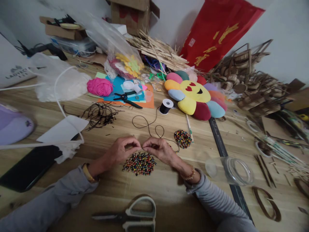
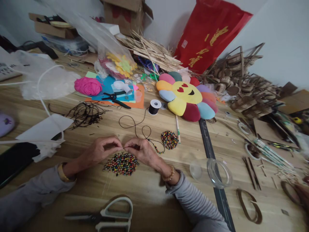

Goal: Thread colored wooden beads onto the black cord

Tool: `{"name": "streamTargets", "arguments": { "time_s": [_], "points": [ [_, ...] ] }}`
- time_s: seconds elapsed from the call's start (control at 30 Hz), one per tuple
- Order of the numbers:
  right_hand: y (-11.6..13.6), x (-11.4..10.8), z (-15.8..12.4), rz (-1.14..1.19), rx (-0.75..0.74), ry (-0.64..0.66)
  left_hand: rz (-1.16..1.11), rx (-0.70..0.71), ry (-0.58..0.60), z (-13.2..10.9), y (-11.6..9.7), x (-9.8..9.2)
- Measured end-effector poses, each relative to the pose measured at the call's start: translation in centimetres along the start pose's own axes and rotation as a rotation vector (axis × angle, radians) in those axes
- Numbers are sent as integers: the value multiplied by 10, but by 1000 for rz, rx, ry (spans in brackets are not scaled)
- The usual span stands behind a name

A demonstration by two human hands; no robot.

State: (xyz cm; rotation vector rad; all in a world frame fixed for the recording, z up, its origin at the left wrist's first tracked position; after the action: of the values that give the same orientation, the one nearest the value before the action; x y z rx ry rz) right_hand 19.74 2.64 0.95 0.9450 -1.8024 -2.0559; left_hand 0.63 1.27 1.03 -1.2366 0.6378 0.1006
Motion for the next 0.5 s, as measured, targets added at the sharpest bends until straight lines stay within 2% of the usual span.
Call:
{"name": "streamTargets", "arguments": {
  "time_s": [0.2, 0.37, 0.5],
  "points": [
    [9, 1, -1, -183, -78, -54, 92, 72, 52, -7, 4, -3],
    [6, 4, -1, -215, -116, -129, 273, 164, 223, -10, 8, -9],
    [-1, 10, -3, -285, -211, -146, 343, 179, 329, -12, 7, -12]
  ]
}}
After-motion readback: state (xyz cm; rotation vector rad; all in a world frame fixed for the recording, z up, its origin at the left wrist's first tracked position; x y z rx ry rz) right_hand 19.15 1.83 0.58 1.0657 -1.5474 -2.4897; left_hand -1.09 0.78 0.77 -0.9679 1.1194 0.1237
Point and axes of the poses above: each hand's wrist, its own z-axis towards the middle knuckle, its own x-axis out of the palm, y = z × x, the point moved 2 cm from there along z, towards the middle knuckle, and after that the axes turned 1 degree about -x, right-handed, at the moved point
